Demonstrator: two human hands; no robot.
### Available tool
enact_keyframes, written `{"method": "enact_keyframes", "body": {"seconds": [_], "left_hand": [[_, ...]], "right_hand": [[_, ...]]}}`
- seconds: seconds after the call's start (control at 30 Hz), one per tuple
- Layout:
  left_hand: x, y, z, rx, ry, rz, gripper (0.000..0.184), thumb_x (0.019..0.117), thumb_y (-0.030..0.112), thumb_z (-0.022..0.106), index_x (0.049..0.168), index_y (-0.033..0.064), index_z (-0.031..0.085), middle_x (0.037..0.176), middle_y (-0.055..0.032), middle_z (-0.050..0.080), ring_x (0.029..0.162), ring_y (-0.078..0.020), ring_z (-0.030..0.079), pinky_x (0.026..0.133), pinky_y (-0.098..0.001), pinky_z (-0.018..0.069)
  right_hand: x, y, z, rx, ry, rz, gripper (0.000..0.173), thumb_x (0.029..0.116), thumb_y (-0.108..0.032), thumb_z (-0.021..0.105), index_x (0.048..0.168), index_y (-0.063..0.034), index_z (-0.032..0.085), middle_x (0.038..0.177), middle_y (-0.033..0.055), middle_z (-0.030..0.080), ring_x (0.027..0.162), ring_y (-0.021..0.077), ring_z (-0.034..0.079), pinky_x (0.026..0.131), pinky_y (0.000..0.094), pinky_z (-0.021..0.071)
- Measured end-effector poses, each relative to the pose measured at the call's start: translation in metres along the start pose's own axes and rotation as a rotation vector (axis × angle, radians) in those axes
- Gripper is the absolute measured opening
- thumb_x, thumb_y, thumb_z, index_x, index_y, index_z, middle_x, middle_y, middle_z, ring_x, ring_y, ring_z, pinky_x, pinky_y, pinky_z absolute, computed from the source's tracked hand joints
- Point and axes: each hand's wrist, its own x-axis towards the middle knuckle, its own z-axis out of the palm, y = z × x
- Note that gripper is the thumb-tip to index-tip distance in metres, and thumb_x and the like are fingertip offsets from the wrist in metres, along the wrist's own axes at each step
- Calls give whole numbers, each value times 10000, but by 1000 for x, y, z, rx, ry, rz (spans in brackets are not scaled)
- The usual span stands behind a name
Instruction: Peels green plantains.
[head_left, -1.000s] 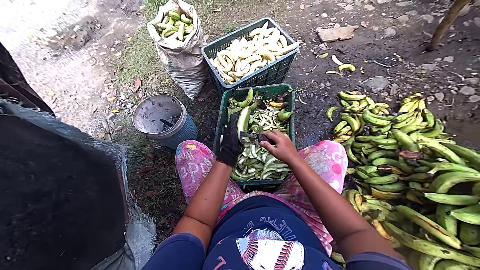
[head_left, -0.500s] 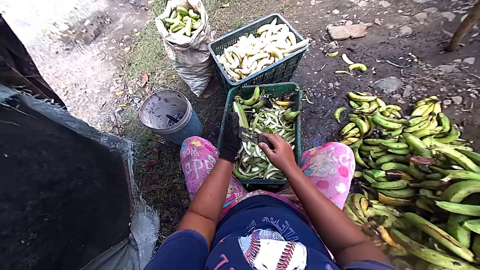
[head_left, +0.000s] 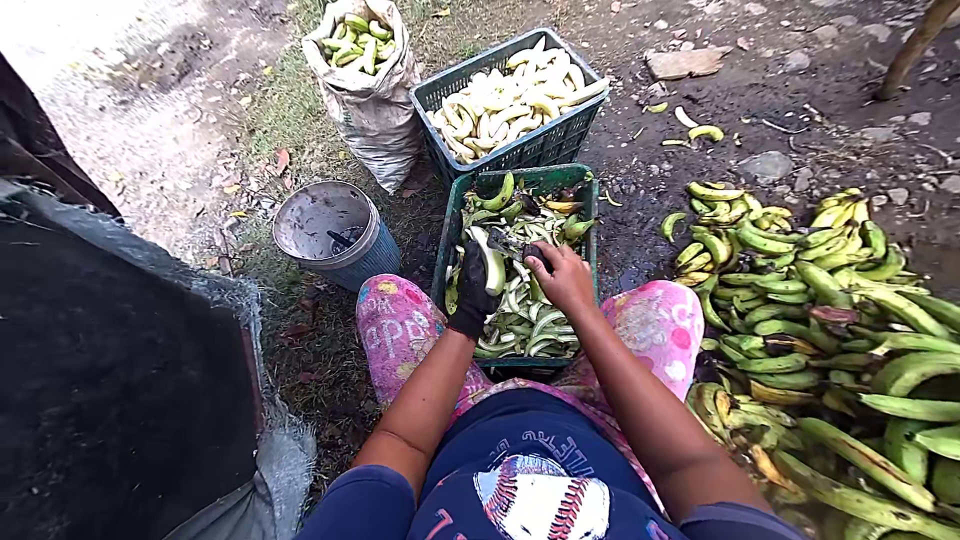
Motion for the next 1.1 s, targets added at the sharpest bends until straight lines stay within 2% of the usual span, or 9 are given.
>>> {"method": "enact_keyframes", "body": {"seconds": [0.13,0.2,0.33,0.43,0.6,0.7,0.8,0.93,1.1], "left_hand": [[37,29,17,-228,495,120,467,1112,262,344,1513,23,322,1405,-166,491,1223,-184,517,1045,-386,455],[24,25,8,-4,373,148,550,1111,325,355,1598,103,228,1562,-135,401,1393,-214,435,1139,-442,389],[1,12,-24,294,-182,108,449,1062,253,492,1501,164,453,1434,-103,545,1249,-214,559,1000,-476,500],[4,7,-31,234,-489,45,499,1070,258,484,1561,235,394,1456,-55,549,1248,-148,575,1039,-408,497],[10,15,-2,2,12,-21,404,1054,371,456,1405,179,518,1256,-76,619,1059,-178,616,857,-437,545],[29,26,12,-75,304,-65,376,1100,175,389,1431,11,459,1307,-184,576,1139,-227,584,979,-425,506],[29,26,13,-590,115,-115,409,1104,418,256,1177,159,564,918,-6,630,770,-78,618,672,-283,556],[15,17,-18,-366,-219,-19,442,1089,495,316,1298,223,594,1053,21,670,867,-66,644,745,-289,571],[-4,23,-34,162,-89,-67,421,1095,425,358,1382,192,558,1177,-74,644,943,-170,619,752,-399,543]], "right_hand": [[-33,-16,26,31,43,-22,549,1020,-607,467,1375,-235,658,1079,184,675,1009,382,652,869,615,484],[-29,-18,24,-1,82,-29,571,1029,-614,432,1370,-220,663,1081,200,678,1003,399,654,858,616,487],[16,-7,-8,-55,-29,46,568,1045,-604,413,1429,-239,618,1194,237,664,1116,436,631,929,641,462],[40,-4,-28,-47,-148,133,544,1063,-593,382,1434,-270,614,1277,218,666,1202,424,618,984,667,434],[-6,-13,10,0,11,-46,551,1010,-620,495,1368,-236,658,1093,174,682,1008,377,652,864,623,487],[-31,-14,36,-9,133,-101,540,982,-605,549,1332,-218,689,1043,164,673,966,364,651,824,592,489],[-19,-17,26,-7,135,-60,565,1010,-612,479,1351,-208,678,1066,201,677,974,403,651,824,614,482],[-1,-13,8,-48,149,-115,576,1016,-623,464,1359,-207,669,1058,195,664,975,394,639,832,609,477],[5,-9,10,-108,153,-169,581,1010,-619,467,1357,-201,674,1079,211,668,988,415,642,838,608,479]]}}
